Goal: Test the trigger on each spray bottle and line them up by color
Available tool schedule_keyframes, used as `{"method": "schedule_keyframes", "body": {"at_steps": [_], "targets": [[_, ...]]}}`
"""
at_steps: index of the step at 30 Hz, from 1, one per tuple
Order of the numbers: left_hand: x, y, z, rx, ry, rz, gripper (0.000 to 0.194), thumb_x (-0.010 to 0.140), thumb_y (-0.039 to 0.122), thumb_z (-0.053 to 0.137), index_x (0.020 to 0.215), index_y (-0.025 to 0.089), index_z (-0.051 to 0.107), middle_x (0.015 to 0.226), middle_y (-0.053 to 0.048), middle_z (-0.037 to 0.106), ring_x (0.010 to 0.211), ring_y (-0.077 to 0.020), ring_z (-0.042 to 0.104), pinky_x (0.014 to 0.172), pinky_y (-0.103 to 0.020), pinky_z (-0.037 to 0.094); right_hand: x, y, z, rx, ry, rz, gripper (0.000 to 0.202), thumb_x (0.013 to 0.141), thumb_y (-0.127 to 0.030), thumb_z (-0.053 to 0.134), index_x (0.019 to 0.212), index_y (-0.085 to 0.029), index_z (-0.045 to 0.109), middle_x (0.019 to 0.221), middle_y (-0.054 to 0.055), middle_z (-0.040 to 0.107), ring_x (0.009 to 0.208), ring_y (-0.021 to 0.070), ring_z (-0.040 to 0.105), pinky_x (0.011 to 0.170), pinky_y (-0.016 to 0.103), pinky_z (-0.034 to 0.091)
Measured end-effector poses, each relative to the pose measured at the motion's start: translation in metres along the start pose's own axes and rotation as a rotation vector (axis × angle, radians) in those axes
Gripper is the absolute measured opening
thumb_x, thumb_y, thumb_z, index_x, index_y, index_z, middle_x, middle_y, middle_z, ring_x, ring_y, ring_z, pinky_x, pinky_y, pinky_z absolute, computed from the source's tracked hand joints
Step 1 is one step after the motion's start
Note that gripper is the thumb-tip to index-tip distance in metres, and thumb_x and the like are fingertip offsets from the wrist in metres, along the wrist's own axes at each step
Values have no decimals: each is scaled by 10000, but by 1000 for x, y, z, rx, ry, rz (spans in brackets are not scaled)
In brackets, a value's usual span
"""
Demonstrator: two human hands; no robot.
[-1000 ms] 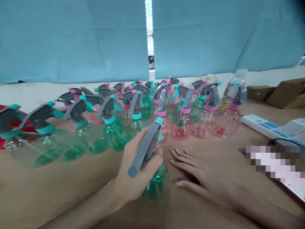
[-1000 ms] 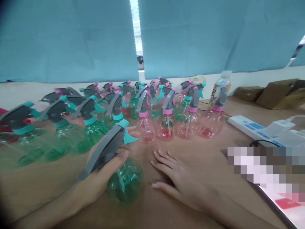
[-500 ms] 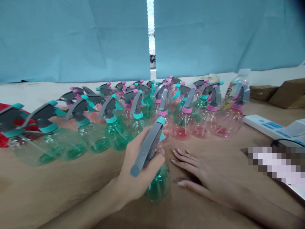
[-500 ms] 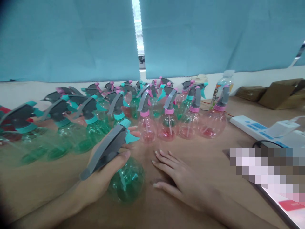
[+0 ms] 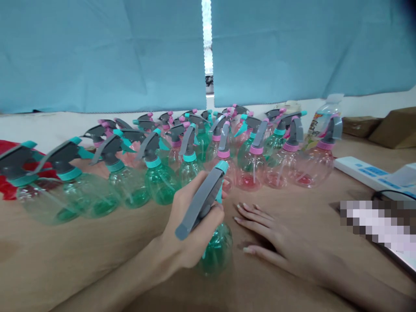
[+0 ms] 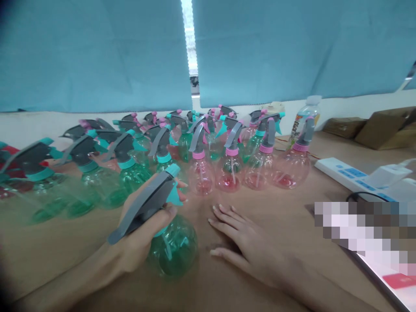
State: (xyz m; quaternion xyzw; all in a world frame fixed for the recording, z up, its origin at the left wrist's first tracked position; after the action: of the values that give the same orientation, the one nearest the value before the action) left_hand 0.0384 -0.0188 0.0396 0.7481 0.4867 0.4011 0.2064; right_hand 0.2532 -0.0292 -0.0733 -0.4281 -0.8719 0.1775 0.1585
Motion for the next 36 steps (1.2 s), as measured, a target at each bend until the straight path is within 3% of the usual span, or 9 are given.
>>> {"method": "schedule_keyframes", "body": {"at_steps": [8,15,23,36], "targets": [[-1,0,3,-99,-28,17,136,720,226,487,840,265,538,673,33,538,572,-162,500,555,-296,490,-1,2,3,4,32,-17,578,929,-517,509,1441,-272,402,1523,43,345,1411,265,285,1145,500,273],[-4,0,7,-122,-10,12,78,734,192,485,745,256,442,692,33,508,610,-163,503,595,-302,479,-1,3,4,12,52,-32,582,928,-510,516,1447,-281,387,1522,40,348,1405,262,300,1145,495,275],[-3,-4,7,-110,-11,38,82,750,193,497,762,259,449,689,43,493,615,-162,499,604,-301,467,0,1,1,-17,14,-14,586,935,-537,480,1440,-246,409,1525,48,343,1411,256,288,1147,492,270],[-4,-5,8,-155,-25,19,76,759,197,509,778,256,465,705,35,522,633,-167,525,606,-302,476,0,2,2,15,41,-21,574,929,-512,513,1442,-283,400,1519,41,356,1403,265,304,1144,498,277]]}}
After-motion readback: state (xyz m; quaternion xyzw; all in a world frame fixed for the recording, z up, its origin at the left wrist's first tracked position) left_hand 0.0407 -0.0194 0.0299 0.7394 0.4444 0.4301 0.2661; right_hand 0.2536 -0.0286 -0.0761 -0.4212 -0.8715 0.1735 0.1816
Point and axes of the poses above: each hand's wrist, its own x-axis towards the middle knuckle, its own z-axis out of the palm, y = z × x, the point moved 1 cm from there along x, towards the middle knuckle
